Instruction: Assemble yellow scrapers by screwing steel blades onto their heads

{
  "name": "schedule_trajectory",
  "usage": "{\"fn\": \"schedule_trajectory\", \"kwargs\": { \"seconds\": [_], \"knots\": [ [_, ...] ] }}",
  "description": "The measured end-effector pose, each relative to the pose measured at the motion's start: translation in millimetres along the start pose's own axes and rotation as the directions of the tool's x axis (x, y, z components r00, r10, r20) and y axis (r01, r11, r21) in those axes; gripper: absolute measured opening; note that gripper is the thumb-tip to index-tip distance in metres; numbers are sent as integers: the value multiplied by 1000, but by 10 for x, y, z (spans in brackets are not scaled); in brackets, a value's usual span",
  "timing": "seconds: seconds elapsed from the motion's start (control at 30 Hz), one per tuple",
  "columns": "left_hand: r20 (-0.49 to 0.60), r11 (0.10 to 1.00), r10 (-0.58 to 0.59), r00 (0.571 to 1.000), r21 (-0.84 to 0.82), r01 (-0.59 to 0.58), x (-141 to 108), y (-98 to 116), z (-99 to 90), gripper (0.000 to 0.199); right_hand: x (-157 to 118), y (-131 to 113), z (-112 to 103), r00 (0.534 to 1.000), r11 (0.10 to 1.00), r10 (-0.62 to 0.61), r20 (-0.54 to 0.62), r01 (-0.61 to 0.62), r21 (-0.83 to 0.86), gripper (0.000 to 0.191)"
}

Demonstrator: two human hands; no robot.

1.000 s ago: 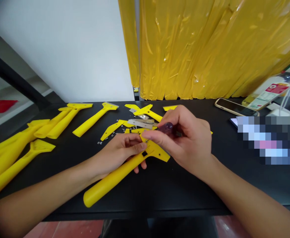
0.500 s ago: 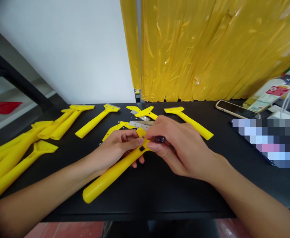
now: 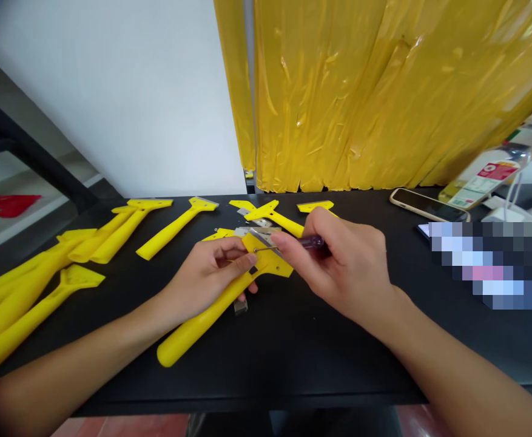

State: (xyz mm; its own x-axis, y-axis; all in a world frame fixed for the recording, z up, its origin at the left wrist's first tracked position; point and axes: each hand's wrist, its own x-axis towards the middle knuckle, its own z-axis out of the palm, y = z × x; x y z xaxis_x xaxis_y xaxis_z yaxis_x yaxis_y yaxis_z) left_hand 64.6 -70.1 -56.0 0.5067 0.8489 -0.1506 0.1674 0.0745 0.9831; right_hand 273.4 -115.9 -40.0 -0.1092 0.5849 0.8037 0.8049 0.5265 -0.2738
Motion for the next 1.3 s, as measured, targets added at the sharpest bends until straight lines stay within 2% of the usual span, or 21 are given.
{"fn": "schedule_trajectory", "kwargs": {
  "seconds": [0.2,0.37,0.43,0.63,0.8,0.93,1.03,1.13,1.23,1.3],
  "knots": [
    [-12,995,97,995,28,-97,1,14,-54,22,31,11,27,998,998,-48,-40,47,-35,6],
    [-116,985,153,981,100,-141,43,-40,-118,22,56,115,49,973,986,-108,203,131,-105,16],
    [-161,971,205,965,159,-180,59,-48,-156,21,54,150,60,969,977,-115,217,150,-150,17],
    [-225,898,371,901,334,-287,23,39,-226,19,21,133,63,985,968,-98,140,127,-214,21],
    [-244,823,455,856,483,-299,-20,52,-236,20,4,100,54,980,948,-148,131,179,-263,21],
    [-243,730,537,807,613,-301,-12,11,-244,17,3,92,59,970,942,-161,184,206,-264,21],
    [-234,668,583,778,684,-294,-9,2,-257,15,25,73,61,967,966,-91,237,144,-217,32],
    [-221,605,620,753,746,-278,-13,3,-267,15,58,59,54,952,993,56,301,-22,-114,38],
    [-208,540,656,726,800,-260,-15,-2,-269,17,81,63,39,902,972,208,379,-233,20,42],
    [-196,512,673,713,819,-258,-15,-4,-268,17,84,72,35,852,938,264,452,-337,87,47]
  ]
}}
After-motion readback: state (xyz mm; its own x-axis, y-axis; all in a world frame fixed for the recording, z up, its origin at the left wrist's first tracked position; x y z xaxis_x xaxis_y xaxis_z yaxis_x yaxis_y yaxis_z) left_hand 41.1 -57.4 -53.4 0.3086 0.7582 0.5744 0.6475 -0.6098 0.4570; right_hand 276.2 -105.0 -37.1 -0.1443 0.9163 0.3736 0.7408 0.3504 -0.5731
